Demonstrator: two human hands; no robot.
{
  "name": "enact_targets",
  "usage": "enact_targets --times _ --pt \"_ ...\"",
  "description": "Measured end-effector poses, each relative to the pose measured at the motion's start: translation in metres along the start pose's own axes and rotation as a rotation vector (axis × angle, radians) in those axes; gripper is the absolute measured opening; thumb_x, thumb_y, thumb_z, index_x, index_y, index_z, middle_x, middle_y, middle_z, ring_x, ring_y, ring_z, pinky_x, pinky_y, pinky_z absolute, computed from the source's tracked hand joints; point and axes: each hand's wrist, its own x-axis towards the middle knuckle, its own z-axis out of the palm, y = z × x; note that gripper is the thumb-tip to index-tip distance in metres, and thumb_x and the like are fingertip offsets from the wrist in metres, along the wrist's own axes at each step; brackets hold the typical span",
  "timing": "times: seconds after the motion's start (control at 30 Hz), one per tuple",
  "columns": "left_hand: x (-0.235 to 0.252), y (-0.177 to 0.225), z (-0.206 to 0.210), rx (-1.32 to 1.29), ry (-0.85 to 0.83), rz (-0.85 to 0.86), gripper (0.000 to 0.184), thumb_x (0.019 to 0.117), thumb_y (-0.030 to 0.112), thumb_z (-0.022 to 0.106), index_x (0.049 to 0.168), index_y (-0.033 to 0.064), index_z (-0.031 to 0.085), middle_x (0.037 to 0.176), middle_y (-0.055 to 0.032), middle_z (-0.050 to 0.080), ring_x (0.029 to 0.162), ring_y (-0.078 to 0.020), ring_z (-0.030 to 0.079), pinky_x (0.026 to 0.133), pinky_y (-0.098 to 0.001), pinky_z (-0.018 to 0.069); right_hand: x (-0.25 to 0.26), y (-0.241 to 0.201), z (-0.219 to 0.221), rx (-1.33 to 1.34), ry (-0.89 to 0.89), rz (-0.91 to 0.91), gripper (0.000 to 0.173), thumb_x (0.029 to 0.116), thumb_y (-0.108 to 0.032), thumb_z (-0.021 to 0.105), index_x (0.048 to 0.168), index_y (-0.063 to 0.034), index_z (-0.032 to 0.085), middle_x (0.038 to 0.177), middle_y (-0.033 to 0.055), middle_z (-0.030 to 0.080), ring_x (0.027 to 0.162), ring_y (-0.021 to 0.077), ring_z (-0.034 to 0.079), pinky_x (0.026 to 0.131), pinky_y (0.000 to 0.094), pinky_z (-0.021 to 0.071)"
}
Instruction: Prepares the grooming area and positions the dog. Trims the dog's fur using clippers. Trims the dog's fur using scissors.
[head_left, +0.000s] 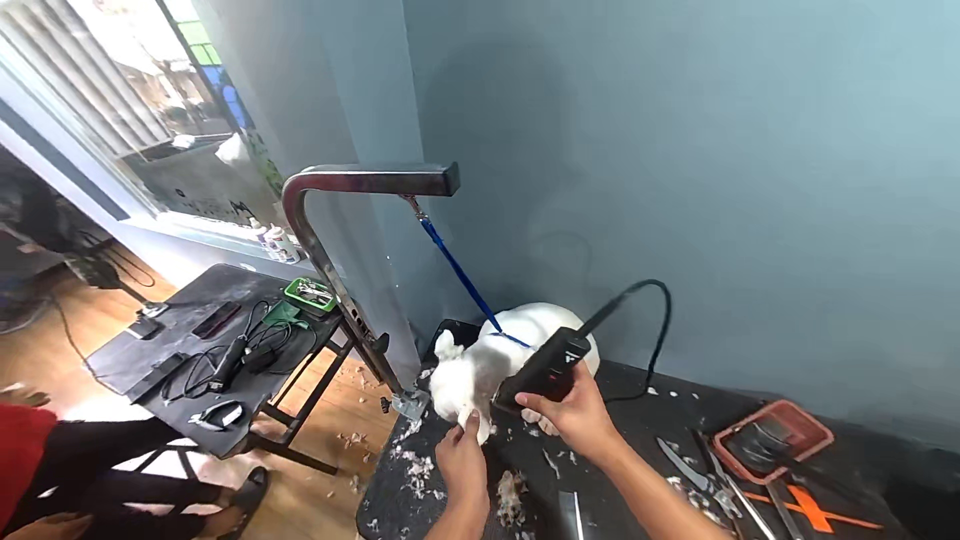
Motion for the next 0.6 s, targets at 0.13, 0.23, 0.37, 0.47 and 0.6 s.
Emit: enact_targets --times 0.13,0.23,0.37,0.47,0.6 --pt "0.007 -0.001 -0.017 0.01 -0.04 0.053 0.027 0.0969 0.026 0.072 0.092 -0.0002 0.076 0.093 -0.0142 0.074 0.092 -0.0247 0.07 0.086 -0.0462 0.0572 0.006 -0.001 0.024 -0.056 0.028 0.028 0.078 0.0643 0.0 0.093 0.13 -0.0044 0.052 0.112 0.0075 0.073 0.1 0.0198 0.074 0.087 0.037 0.0661" --pt "0.01 -0.001 -0.024 -0.13 -0.059 0.058 0.019 0.0971 0.016 0.071 0.097 -0.0026 0.075 0.098 -0.0138 0.075 0.096 -0.0214 0.071 0.091 -0.0411 0.0573 0.013 0.01 0.037 -0.053 0.006 0.021 0.074 0.0651 0.001 0.093 0.128 -0.0044 0.054 0.113 0.0077 0.073 0.1 0.0204 0.074 0.086 0.0375 0.0665" --pt "0.016 -0.004 -0.029 -0.325 -0.097 -0.016 0.018 0.0985 0.008 0.067 0.104 -0.0086 0.071 0.105 -0.0179 0.074 0.098 -0.0238 0.071 0.093 -0.0393 0.0577 0.019 0.022 0.051 -0.085 -0.057 0.069 0.071 0.0672 0.002 0.091 0.128 -0.0051 0.056 0.113 0.007 0.073 0.098 0.02 0.075 0.086 0.0376 0.0669" --pt "0.02 -0.003 -0.031 -0.374 -0.12 -0.077 0.019 0.0999 0.007 0.064 0.108 -0.0099 0.068 0.108 -0.0201 0.072 0.099 -0.025 0.07 0.092 -0.0391 0.0576 0.02 0.032 0.054 -0.106 -0.086 0.091 0.071 0.0673 0.005 0.089 0.129 -0.0055 0.054 0.113 0.0068 0.073 0.099 0.0201 0.075 0.085 0.0376 0.0669" --pt "0.024 -0.003 -0.035 -0.432 -0.14 -0.153 0.022 0.1022 0.006 0.06 0.115 -0.0119 0.064 0.11 -0.0227 0.069 0.095 -0.0272 0.071 0.087 -0.0401 0.0602 0.018 0.041 0.055 -0.146 -0.138 0.12 0.076 0.0659 0.006 0.089 0.131 -0.0056 0.052 0.114 0.0066 0.072 0.101 0.0186 0.074 0.087 0.0372 0.066"
